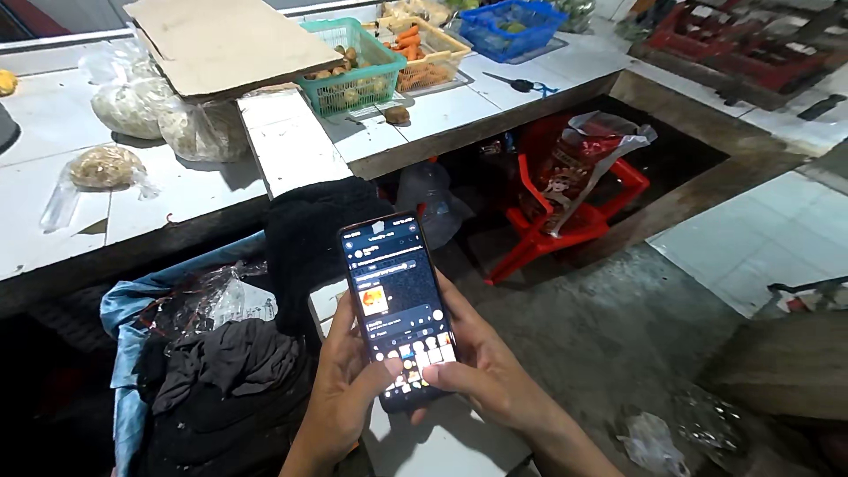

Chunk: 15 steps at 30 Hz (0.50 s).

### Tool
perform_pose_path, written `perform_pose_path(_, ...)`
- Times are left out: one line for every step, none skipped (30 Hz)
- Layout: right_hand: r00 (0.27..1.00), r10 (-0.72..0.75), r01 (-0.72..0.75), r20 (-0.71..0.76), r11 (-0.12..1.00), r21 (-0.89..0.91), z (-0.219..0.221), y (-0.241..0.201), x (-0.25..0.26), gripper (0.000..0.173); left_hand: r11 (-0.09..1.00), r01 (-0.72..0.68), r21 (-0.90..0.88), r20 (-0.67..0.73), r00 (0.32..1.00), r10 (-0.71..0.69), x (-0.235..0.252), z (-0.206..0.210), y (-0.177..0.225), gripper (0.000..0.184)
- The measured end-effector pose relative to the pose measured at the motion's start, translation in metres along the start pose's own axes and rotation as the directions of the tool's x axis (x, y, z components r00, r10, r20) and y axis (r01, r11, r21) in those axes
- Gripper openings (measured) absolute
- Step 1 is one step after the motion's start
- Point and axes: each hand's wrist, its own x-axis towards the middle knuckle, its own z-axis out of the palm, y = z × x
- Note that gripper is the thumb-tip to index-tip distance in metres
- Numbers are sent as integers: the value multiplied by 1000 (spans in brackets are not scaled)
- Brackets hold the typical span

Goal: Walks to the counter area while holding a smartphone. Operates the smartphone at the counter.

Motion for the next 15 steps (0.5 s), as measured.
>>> perform_pose_path(1000,-2,2,3,1000,6,0,0,0,91,1000,1,3,-1,1000,-1,0,0,0,66)
perform_pose_path(1000,1,-1,2,1000,6,0,0,0,91,1000,4,9,-6,1000,-4,-1,0,-1,66)
perform_pose_path(1000,6,-6,-7,1000,5,0,0,-1,92,1000,6,13,-14,1000,-6,-1,0,-1,68)
perform_pose_path(1000,10,-10,-11,1000,6,1,-1,-1,92,1000,8,18,-19,1000,-7,-1,0,-1,69)
perform_pose_path(1000,13,-13,-13,1000,10,1,-1,-1,92,1000,6,21,-18,1000,-6,-1,0,0,70)
perform_pose_path(1000,13,-13,-8,1000,12,1,-1,-1,92,1000,4,23,-13,1000,-4,-1,0,0,71)
perform_pose_path(1000,12,-12,-1,1000,13,0,-1,-1,91,1000,2,24,-10,1000,-2,-1,0,0,72)
perform_pose_path(1000,14,-14,0,1000,13,0,-1,-1,91,1000,0,26,-7,1000,0,-1,0,0,72)
perform_pose_path(1000,17,-17,-4,1000,11,1,-1,-1,92,1000,-3,25,-4,1000,3,-1,0,0,72)
perform_pose_path(1000,17,-17,-5,1000,10,1,-2,-1,92,1000,-4,24,-3,1000,4,-1,1,0,72)
perform_pose_path(1000,14,-14,-4,1000,9,0,-2,-1,92,1000,-4,24,-1,1000,4,0,1,0,71)
perform_pose_path(1000,9,-9,0,1000,6,0,-2,-1,92,1000,-2,25,-1,1000,2,0,1,0,70)
perform_pose_path(1000,4,-4,3,1000,5,0,-1,-1,92,1000,-1,26,-3,1000,1,-1,1,0,69)
perform_pose_path(1000,-2,2,8,1000,2,0,-1,-1,91,1000,-2,31,-8,1000,2,-1,1,-1,69)
perform_pose_path(1000,-7,7,10,1000,-3,-1,-1,-1,91,999,-4,33,-11,1000,4,-1,1,-1,69)
